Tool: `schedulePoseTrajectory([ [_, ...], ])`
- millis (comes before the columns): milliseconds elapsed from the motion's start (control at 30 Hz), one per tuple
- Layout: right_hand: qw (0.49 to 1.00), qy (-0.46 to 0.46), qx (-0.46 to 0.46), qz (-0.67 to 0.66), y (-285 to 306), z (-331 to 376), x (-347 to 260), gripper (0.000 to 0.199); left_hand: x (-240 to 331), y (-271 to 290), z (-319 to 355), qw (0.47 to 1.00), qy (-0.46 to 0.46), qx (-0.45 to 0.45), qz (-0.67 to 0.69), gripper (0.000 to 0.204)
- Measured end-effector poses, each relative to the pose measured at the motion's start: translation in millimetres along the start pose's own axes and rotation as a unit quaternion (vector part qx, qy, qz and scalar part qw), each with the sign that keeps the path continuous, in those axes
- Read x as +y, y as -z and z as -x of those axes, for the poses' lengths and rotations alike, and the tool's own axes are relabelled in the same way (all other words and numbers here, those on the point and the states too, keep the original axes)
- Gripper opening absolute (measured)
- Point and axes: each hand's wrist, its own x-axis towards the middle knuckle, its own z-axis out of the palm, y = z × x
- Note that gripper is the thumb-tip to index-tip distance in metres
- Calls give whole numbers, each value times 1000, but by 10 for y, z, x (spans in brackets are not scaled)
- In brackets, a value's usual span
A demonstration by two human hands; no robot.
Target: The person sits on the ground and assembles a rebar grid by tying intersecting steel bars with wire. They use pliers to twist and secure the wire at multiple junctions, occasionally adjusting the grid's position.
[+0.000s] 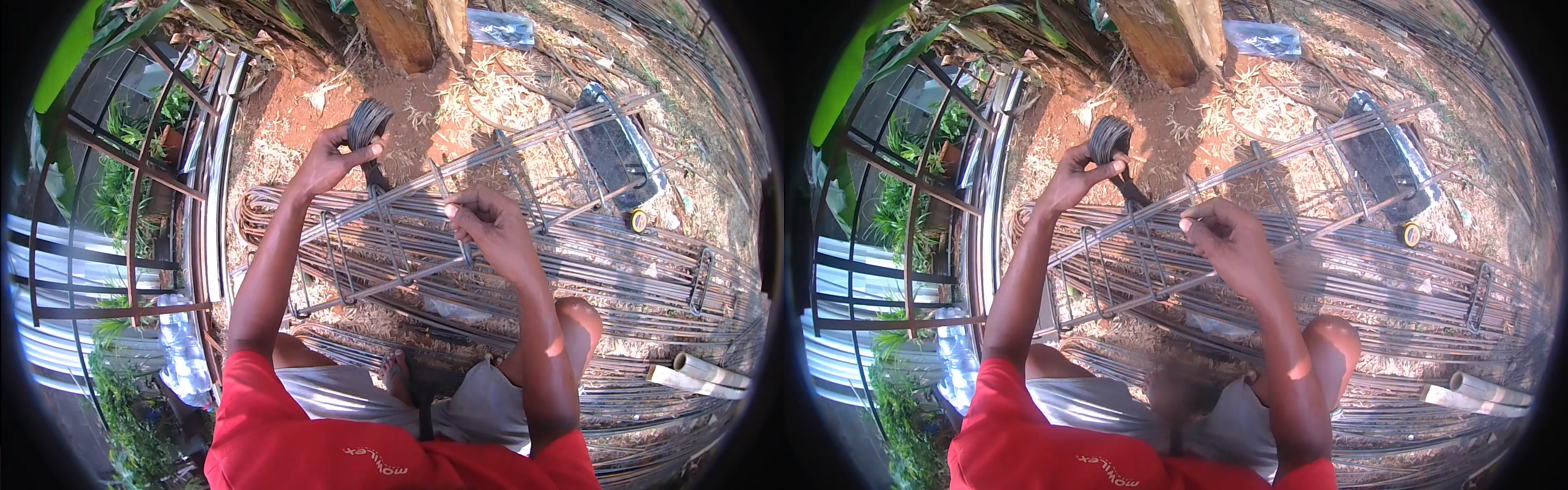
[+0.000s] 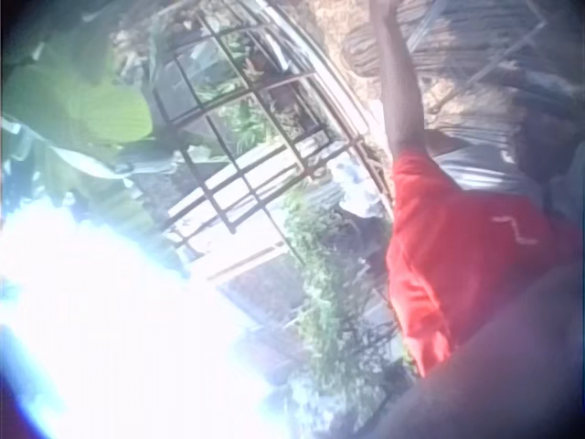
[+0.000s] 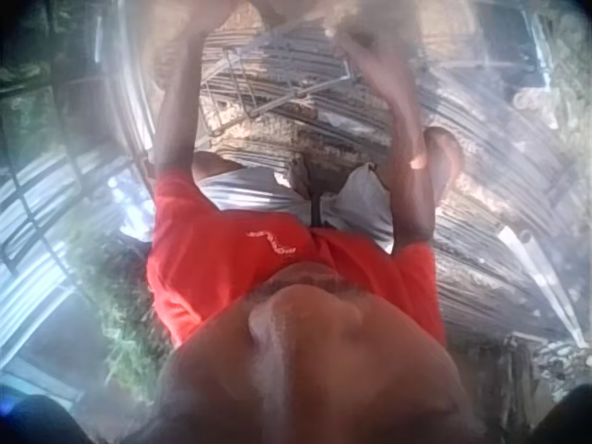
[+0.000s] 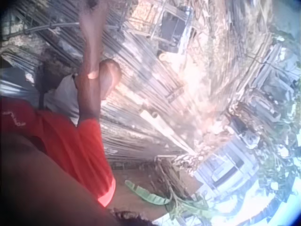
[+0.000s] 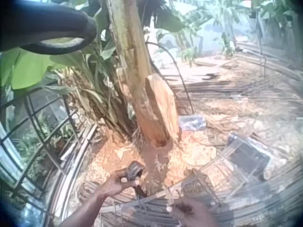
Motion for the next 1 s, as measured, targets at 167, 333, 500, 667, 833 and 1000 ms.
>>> schedulePoseTrajectory([
  [167, 990, -17, -13, -139, -91, -56, 44, 42, 297, -646, 361, 971, -128, -47, -198, 32],
  [333, 971, -141, 29, -193, -46, -56, 104, 42, 493, -908, 487, 982, -95, -76, -146, 27],
  [500, 968, -109, -14, -224, -20, -25, 161, 35, 683, -778, 538, 985, 56, -159, 22, 28],
  [667, 971, -120, -40, -202, 0, -37, 151, 27, 734, -739, 571, 984, 72, -162, -28, 29],
  [833, 977, -140, -4, -163, 4, -32, 163, 26, 739, -812, 663, 990, 56, -124, -43, 33],
  [1000, 976, -135, 9, -169, -10, -15, 160, 26, 763, -854, 680, 994, 11, -100, -43, 30],
])
